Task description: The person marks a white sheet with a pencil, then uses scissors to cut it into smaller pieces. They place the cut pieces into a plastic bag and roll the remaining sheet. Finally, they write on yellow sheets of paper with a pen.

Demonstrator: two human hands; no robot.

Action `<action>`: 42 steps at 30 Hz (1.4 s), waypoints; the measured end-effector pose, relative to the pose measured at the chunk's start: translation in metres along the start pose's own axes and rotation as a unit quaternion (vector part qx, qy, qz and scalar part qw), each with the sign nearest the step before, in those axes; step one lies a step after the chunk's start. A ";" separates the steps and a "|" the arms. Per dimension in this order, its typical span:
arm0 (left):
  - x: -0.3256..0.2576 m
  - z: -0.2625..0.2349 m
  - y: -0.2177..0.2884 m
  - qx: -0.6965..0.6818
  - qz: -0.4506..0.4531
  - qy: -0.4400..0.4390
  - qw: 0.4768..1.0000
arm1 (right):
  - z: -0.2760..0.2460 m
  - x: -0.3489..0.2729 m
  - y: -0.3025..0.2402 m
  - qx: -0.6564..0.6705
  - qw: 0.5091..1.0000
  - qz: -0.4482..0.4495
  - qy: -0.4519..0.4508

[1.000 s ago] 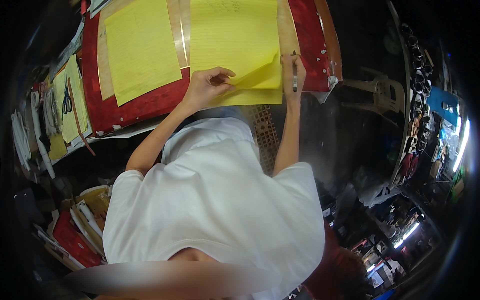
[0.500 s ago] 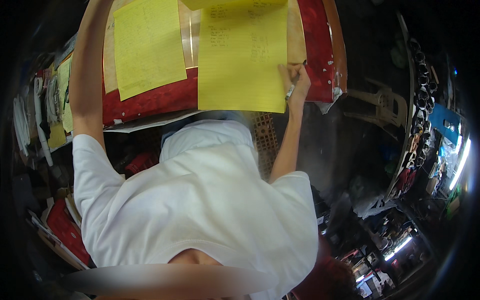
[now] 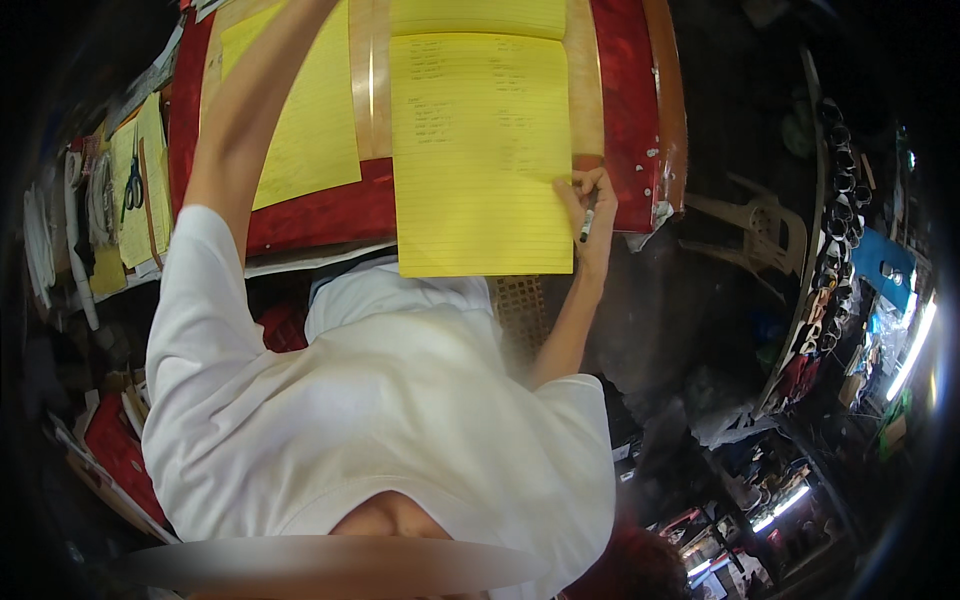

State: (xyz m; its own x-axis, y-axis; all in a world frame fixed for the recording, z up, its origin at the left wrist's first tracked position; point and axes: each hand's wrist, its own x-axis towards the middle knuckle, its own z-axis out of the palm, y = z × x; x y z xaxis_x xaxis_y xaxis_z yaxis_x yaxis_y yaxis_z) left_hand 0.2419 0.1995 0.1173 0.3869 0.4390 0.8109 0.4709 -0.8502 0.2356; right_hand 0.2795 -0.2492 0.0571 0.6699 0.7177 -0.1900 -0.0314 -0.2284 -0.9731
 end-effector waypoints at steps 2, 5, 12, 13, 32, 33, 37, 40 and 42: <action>-0.060 -0.034 0.064 -0.146 -0.012 -0.174 0.974 | 0.001 -0.001 0.002 0.012 1.000 -0.015 0.003; -0.167 -0.129 0.172 -0.345 -0.011 -0.400 0.849 | 0.000 0.001 0.003 0.129 0.991 0.032 0.032; -0.242 -0.190 0.226 -0.310 0.012 -0.386 0.869 | 0.005 -0.004 0.006 0.099 0.990 -0.044 -0.087; -0.242 -0.187 0.224 -0.309 -0.003 -0.413 0.857 | 0.007 -0.004 0.005 0.118 0.988 -0.030 -0.093; -0.035 -0.189 -0.061 -0.111 -0.304 -0.348 0.880 | -0.005 0.009 -0.006 -0.171 0.982 -0.080 0.008; -0.030 -0.181 -0.070 -0.080 -0.308 -0.364 0.875 | -0.001 0.018 -0.014 -0.314 0.938 -0.140 0.043; -0.051 -0.137 -0.067 -0.246 -0.149 -0.420 0.861 | 0.032 0.085 -0.044 -0.312 0.921 -0.229 0.045; -0.055 -0.116 -0.070 -0.268 -0.086 -0.500 0.819 | 0.066 0.145 -0.045 -0.141 0.946 -0.278 -0.087; -0.046 -0.116 -0.084 -0.279 -0.069 -0.501 0.817 | 0.086 0.177 -0.034 -0.059 0.946 -0.274 -0.160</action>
State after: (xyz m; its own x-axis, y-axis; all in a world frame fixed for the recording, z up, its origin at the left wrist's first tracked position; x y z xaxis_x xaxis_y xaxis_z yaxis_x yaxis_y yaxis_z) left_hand 0.0930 0.2169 0.1223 0.9464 0.3221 -0.0231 0.2389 -0.6502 0.7213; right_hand 0.3352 -0.0580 0.0456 0.3020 0.9078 0.2910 0.3509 0.1779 -0.9193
